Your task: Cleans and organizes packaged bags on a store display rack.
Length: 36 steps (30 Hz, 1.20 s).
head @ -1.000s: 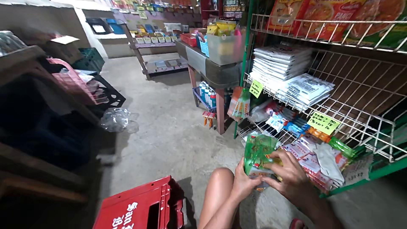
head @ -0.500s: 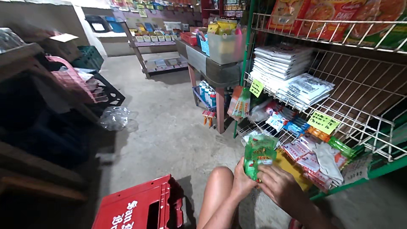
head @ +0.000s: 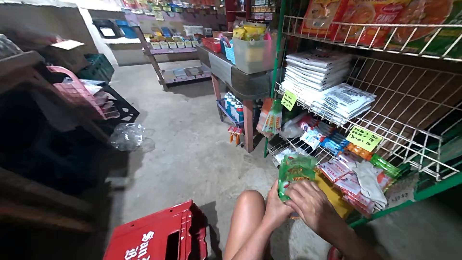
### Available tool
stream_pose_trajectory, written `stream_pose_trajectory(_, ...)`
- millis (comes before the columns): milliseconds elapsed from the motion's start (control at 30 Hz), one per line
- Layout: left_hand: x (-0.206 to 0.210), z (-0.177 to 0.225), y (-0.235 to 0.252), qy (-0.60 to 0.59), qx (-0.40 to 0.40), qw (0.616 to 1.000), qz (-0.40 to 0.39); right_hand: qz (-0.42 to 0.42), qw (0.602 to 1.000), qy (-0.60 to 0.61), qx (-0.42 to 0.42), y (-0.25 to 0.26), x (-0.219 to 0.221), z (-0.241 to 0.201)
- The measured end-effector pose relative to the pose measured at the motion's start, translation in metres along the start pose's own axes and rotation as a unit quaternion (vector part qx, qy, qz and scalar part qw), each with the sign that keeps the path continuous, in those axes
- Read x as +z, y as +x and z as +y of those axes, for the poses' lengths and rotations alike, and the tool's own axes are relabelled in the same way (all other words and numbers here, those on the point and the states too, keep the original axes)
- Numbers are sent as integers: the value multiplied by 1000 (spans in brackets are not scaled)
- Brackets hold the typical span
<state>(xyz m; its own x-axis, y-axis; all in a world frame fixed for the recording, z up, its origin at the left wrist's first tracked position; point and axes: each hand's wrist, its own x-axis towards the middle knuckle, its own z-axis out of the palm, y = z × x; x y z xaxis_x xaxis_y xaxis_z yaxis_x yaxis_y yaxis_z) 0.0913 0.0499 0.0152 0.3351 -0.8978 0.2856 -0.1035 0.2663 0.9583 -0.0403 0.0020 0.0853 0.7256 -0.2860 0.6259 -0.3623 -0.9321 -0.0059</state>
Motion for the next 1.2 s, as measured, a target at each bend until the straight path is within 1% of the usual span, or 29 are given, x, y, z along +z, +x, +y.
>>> stream_pose_trajectory(100,1,5,0,-16,-44,999,-16,77,997,-9,24,6,9,13)
stream_pose_trajectory(167,2,6,-1,-42,-65,997,-25,126,989,45,63,2,11,22)
stream_pose_trajectory(200,2,6,-1,-55,-72,996,-27,157,978,99,98,-1,11,24)
stream_pose_trajectory(233,1,7,-1,-68,-81,994,-29,192,958,158,142,-4,10,25)
stream_pose_trajectory(300,0,7,0,-85,-103,991,-25,243,904,261,237,-6,8,26)
stream_pose_trajectory(333,0,8,0,-89,-111,990,-22,248,881,291,278,-6,6,28)
stream_pose_trajectory(400,-1,9,1,-92,-115,989,-15,218,856,339,323,-7,2,30)
stream_pose_trajectory(500,0,8,1,-88,-103,991,-11,151,844,379,349,-8,-2,24)
stream_pose_trajectory(567,0,8,0,-83,-94,992,-9,140,837,389,359,-8,-1,21)
stream_pose_trajectory(633,0,6,0,-83,-81,993,-5,145,834,395,356,-9,1,20)
stream_pose_trajectory(767,1,4,-1,-76,-69,995,-1,170,847,405,299,-11,1,20)
stream_pose_trajectory(833,1,4,-2,-58,-58,997,-2,163,855,382,311,-10,-2,18)
stream_pose_trajectory(933,1,3,-2,-37,-27,999,-4,127,868,334,345,-7,-8,18)
stream_pose_trajectory(967,2,3,-2,-36,-19,999,-5,120,873,324,344,-7,-10,18)
stream_pose_trajectory(1033,1,4,-2,-25,-15,1000,-6,139,887,325,297,-8,-8,19)
stream_pose_trajectory(1133,1,2,-2,-27,-8,1000,-6,145,910,350,166,-15,-5,25)
stream_pose_trajectory(1167,1,1,-2,-30,-5,1000,-4,138,915,352,142,-16,-6,25)
stream_pose_trajectory(1200,0,1,-2,-33,-4,999,-5,131,917,350,142,-15,-7,24)
